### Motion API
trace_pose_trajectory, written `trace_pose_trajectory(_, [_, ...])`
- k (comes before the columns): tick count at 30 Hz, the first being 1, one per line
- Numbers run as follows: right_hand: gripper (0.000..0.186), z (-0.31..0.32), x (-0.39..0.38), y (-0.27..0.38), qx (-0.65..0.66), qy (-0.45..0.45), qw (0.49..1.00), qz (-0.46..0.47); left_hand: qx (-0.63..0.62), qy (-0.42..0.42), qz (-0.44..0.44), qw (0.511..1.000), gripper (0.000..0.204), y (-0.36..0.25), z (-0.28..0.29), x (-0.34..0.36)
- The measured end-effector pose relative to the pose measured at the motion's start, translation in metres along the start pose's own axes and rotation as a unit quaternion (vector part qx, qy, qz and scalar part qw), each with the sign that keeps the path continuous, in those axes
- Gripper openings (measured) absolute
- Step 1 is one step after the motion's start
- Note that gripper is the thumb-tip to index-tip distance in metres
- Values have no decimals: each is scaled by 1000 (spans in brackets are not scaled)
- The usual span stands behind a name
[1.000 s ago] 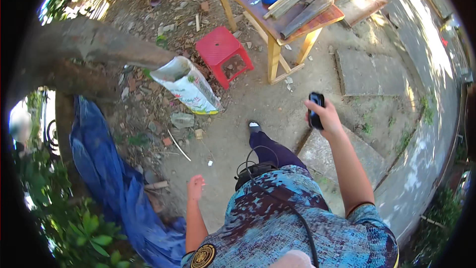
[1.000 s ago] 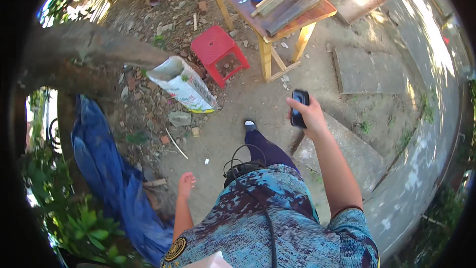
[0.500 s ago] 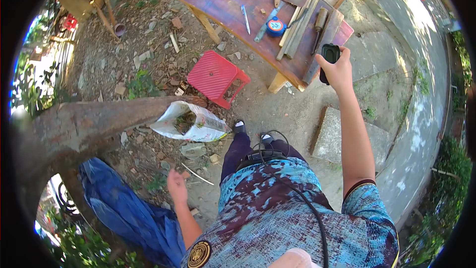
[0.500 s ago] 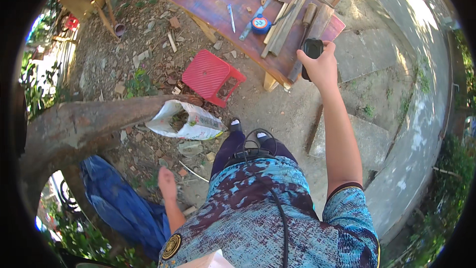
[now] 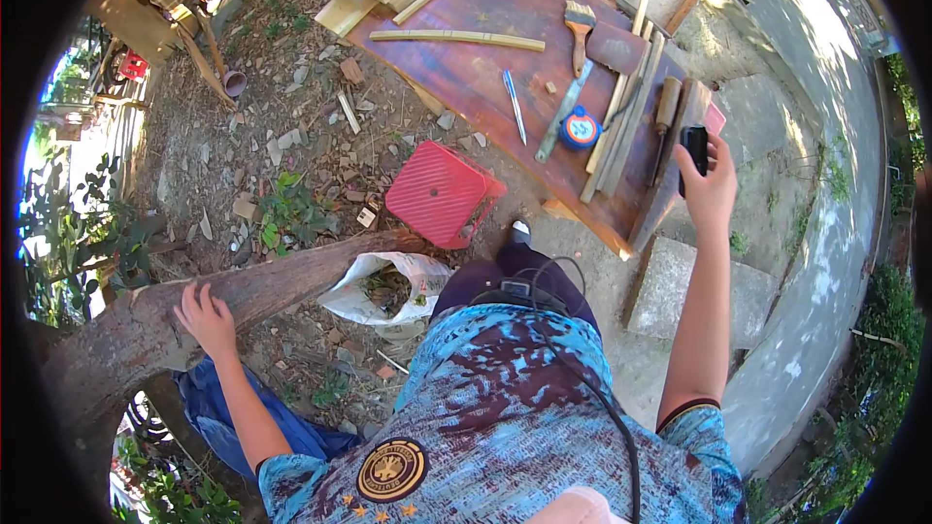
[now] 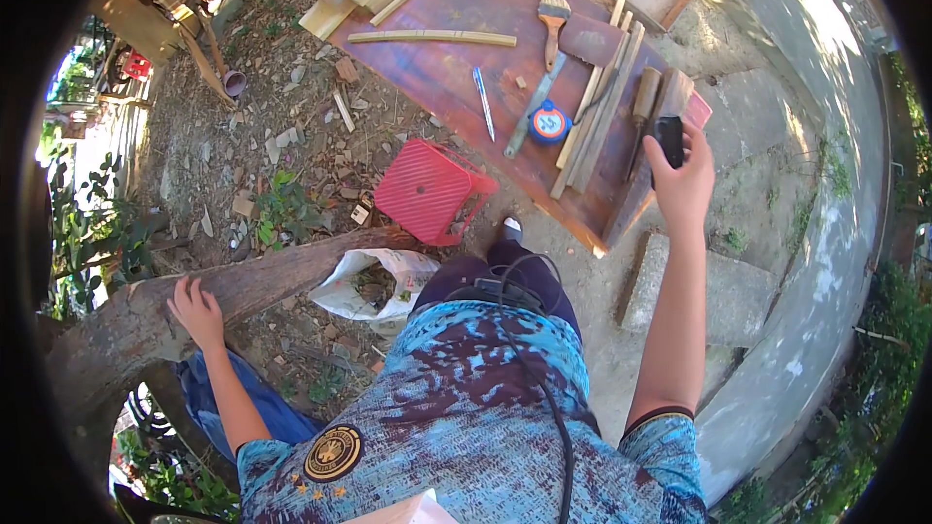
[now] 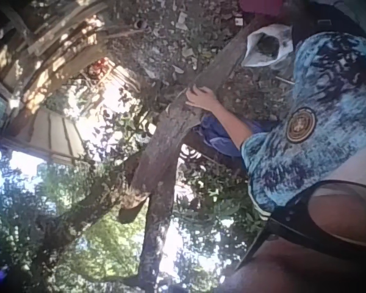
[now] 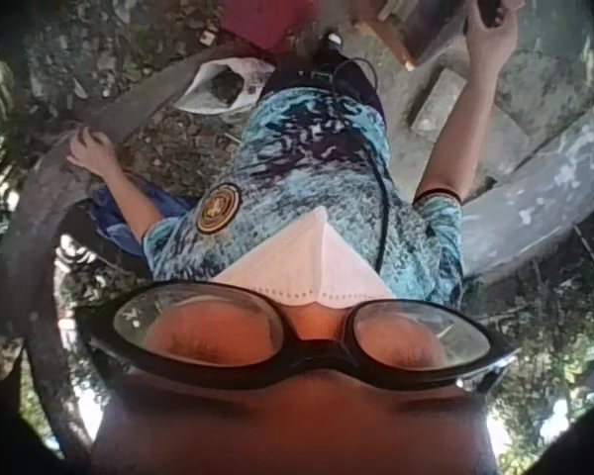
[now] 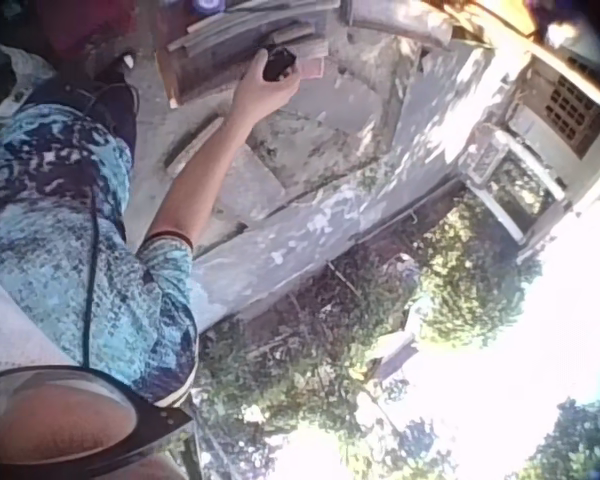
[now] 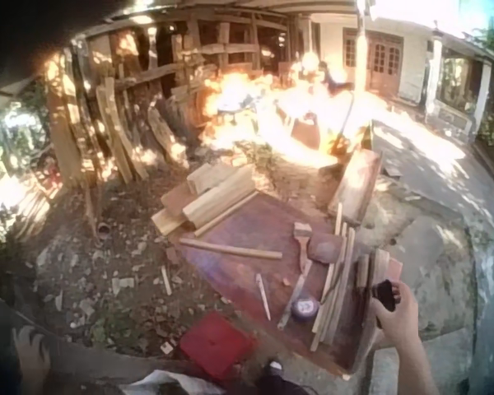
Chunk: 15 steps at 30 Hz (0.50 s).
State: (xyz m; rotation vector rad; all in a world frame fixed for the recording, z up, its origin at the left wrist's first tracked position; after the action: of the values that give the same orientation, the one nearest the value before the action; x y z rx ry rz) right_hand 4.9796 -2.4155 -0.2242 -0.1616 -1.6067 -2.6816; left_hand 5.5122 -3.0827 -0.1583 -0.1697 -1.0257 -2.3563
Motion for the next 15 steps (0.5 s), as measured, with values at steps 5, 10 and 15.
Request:
trace_pose_trajectory(5, [61,20,10,-5,-30,-37,999,17,92,107,13,990,50,40,-38,-43])
trace_pose_trajectory(10, [59,69,-1,-33,-2,-59,998,-21,98,167,0,981,62,41,-47,-49])
trace_pose_trajectory(15, [59,108,-31,-73,56,-86,992,-73,145,145,1,979,63,48,-65,-62])
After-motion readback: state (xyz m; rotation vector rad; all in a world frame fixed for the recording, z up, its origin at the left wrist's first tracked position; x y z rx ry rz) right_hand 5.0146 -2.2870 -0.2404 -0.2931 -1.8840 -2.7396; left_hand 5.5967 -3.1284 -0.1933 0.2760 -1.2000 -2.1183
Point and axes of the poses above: each hand's wrist, its own x-axis towards the middle knuckle, its own z-axis out of the back of the hand, y = z × x, the point moved 8 cm from there along x, towards the middle knuckle, and after that the axes turned 13 degrees about x, right-handed, at the moved point
